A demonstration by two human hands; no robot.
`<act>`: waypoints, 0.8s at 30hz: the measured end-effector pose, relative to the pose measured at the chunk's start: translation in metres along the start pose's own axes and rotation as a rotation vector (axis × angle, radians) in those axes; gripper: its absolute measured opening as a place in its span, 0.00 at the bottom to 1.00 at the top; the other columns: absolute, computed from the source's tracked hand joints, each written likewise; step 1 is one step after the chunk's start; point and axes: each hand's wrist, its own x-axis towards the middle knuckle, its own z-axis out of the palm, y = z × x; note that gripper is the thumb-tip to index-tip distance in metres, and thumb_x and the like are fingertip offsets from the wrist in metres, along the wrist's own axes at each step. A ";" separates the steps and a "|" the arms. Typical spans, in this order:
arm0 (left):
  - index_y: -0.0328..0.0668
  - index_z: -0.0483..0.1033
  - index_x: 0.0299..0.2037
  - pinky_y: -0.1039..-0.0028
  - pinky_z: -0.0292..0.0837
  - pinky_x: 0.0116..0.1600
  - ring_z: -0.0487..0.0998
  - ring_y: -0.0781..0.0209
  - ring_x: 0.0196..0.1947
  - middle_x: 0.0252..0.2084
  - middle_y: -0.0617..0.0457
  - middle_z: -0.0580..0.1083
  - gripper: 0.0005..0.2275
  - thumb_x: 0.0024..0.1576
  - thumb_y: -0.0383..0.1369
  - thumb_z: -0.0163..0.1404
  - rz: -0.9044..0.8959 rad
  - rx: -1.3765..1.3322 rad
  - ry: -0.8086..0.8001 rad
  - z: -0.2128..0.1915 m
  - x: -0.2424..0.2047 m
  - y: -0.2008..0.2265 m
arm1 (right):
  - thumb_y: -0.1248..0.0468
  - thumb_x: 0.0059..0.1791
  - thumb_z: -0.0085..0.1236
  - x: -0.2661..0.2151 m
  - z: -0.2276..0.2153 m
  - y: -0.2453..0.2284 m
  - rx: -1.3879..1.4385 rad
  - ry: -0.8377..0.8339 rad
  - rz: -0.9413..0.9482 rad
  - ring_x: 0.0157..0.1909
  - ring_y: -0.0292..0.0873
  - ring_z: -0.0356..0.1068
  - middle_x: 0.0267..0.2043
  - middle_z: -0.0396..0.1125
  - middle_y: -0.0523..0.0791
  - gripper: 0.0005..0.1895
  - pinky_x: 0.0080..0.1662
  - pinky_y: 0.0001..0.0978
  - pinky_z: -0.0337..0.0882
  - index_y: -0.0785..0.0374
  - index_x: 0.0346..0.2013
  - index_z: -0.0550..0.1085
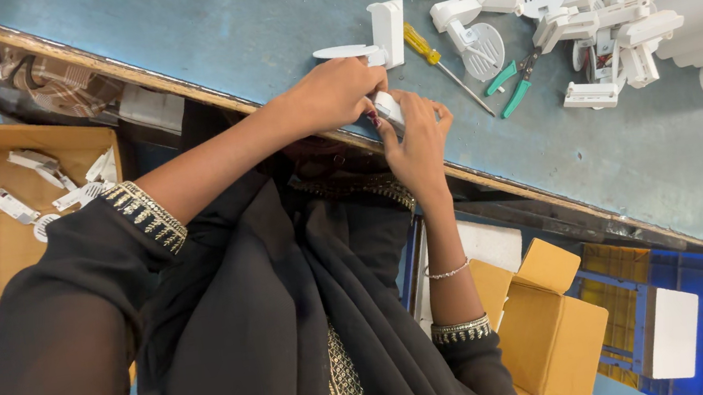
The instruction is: The person assembles white plastic electrical components on a workbench. They use a screwdriver to tighten screws and pliers to adjust wires, then place the finished units into a cardboard box.
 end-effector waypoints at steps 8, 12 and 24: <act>0.35 0.76 0.39 0.56 0.72 0.41 0.79 0.42 0.38 0.37 0.42 0.78 0.07 0.53 0.28 0.58 -0.046 0.036 0.093 0.003 -0.009 0.008 | 0.67 0.50 0.60 0.000 0.008 -0.002 -0.029 0.078 0.007 0.52 0.52 0.66 0.47 0.69 0.49 0.15 0.64 0.50 0.52 0.63 0.51 0.71; 0.35 0.74 0.38 0.56 0.72 0.42 0.79 0.41 0.38 0.36 0.42 0.77 0.08 0.55 0.29 0.59 -0.031 0.030 0.153 0.009 -0.013 0.007 | 0.68 0.49 0.58 0.001 0.009 -0.002 -0.074 0.082 -0.025 0.52 0.52 0.67 0.47 0.69 0.49 0.15 0.64 0.51 0.52 0.64 0.51 0.71; 0.37 0.77 0.44 0.58 0.70 0.53 0.76 0.46 0.49 0.47 0.47 0.73 0.16 0.48 0.32 0.65 0.205 0.106 0.154 0.004 -0.006 0.001 | 0.70 0.52 0.58 -0.003 0.007 0.003 -0.079 0.091 -0.085 0.61 0.58 0.60 0.61 0.63 0.52 0.25 0.65 0.48 0.55 0.66 0.63 0.65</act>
